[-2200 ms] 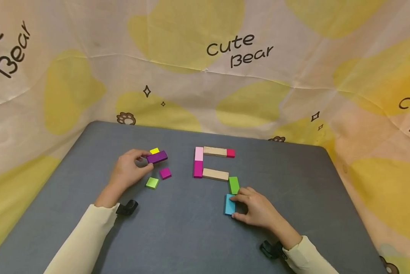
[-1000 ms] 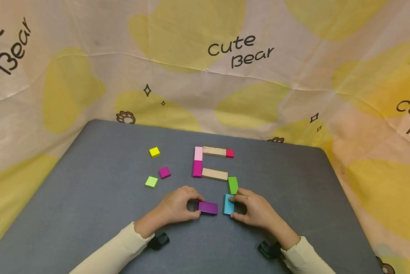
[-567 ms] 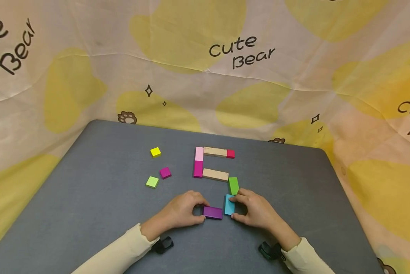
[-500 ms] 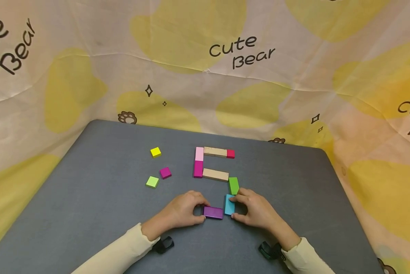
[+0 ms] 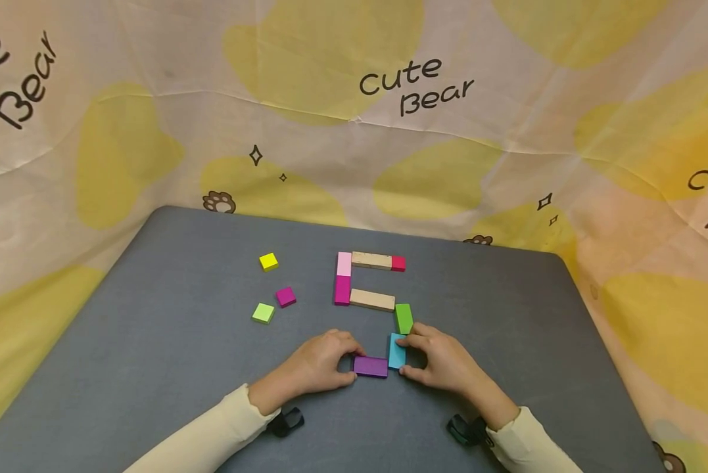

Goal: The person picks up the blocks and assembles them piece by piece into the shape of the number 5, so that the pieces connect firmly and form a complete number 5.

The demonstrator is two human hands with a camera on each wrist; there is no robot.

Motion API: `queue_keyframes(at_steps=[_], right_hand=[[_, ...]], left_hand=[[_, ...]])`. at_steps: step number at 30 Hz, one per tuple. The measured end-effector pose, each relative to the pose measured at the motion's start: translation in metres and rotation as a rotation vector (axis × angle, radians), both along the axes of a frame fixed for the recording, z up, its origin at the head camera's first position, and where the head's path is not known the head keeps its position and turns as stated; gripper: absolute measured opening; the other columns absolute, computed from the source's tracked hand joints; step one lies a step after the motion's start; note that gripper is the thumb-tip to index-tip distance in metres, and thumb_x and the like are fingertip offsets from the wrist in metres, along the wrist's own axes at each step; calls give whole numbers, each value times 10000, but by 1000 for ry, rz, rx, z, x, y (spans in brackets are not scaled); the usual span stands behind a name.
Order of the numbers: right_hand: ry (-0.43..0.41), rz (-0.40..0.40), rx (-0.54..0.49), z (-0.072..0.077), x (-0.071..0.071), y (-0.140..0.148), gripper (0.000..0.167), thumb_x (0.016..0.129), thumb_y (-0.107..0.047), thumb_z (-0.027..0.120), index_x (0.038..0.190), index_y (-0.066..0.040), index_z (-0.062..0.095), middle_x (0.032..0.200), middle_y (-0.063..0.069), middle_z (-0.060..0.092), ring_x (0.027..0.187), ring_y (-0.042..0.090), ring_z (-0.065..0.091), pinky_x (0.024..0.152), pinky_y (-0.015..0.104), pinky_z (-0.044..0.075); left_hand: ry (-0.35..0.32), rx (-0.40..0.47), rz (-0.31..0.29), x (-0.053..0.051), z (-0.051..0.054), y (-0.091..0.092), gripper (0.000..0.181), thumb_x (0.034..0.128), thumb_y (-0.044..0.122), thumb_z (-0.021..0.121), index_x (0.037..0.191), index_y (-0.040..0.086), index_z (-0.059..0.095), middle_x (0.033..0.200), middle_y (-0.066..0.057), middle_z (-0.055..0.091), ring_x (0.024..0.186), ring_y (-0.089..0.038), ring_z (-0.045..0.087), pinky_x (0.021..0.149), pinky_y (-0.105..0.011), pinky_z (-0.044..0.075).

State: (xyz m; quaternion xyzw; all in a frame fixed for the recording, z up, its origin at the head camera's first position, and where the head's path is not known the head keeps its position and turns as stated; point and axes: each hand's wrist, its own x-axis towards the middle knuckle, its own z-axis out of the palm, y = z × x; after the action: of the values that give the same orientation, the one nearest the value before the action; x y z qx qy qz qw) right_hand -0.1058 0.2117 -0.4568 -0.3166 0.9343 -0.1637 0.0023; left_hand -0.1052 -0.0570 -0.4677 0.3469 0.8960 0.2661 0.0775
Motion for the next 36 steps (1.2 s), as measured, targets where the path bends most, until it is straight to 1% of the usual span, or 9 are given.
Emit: queue_keyframes(at_steps=[9,13,16,19,21,24,28,31,36], right_hand=[[6,6,-8,0,-1,0,408,733,-357,816,1075,-158,719,930,-94,561,757,33,460,646,194,418],[-7,8,-14,-1,-1,0,399,745,-343,810,1083,-153,714,949,-78,573,771,40,476,656,211,437],[-16,5,-15,-1,-1,0,395,752,-344,803,1086,-154,712,959,-75,578,775,41,483,664,218,447],[-17,-1,-13,0,0,0,402,746,-350,807,1087,-158,713,951,-83,569,765,39,477,654,211,436],[-24,-7,-8,1,0,1,408,746,-357,806,1091,-161,714,933,-92,549,748,38,461,635,195,407],[-39,-16,3,1,0,1,416,748,-375,801,1099,-168,715,912,-99,524,732,40,443,621,180,372],[-43,-15,3,1,1,2,413,751,-373,798,1099,-166,715,905,-94,519,729,43,439,621,177,361],[-46,-13,0,2,1,2,413,754,-373,795,1101,-165,714,905,-91,518,726,45,439,616,177,357],[-64,-12,0,3,0,1,416,761,-374,790,1111,-165,711,922,-89,525,741,43,441,623,178,361]], left_hand=[[-25,-12,8,1,2,1,294,812,242,725,1097,176,696,1041,61,646,993,-108,566,875,-315,505],[-35,-17,10,1,2,1,295,816,246,724,1102,178,695,1050,62,646,1000,-108,565,880,-320,506],[-36,7,12,1,2,0,335,809,238,725,1129,154,676,1057,48,647,977,-100,567,867,-305,507],[-29,61,17,0,1,-2,393,801,233,726,1167,119,641,1073,22,646,949,-96,577,853,-286,511],[-13,97,30,0,1,-4,419,803,240,725,1185,106,621,1075,9,639,934,-96,573,846,-282,510],[36,124,64,-1,3,-9,419,806,263,722,1187,117,624,1087,10,636,971,-105,566,874,-308,506],[91,132,134,-2,6,-19,426,795,290,729,1184,142,639,1105,21,641,1015,-110,559,897,-350,503],[130,139,190,-4,8,-28,428,778,293,741,1170,146,653,1101,19,650,1015,-121,572,893,-374,503],[239,150,282,-8,9,-46,429,743,287,760,1130,123,674,1088,-1,650,1018,-177,572,881,-415,475]])
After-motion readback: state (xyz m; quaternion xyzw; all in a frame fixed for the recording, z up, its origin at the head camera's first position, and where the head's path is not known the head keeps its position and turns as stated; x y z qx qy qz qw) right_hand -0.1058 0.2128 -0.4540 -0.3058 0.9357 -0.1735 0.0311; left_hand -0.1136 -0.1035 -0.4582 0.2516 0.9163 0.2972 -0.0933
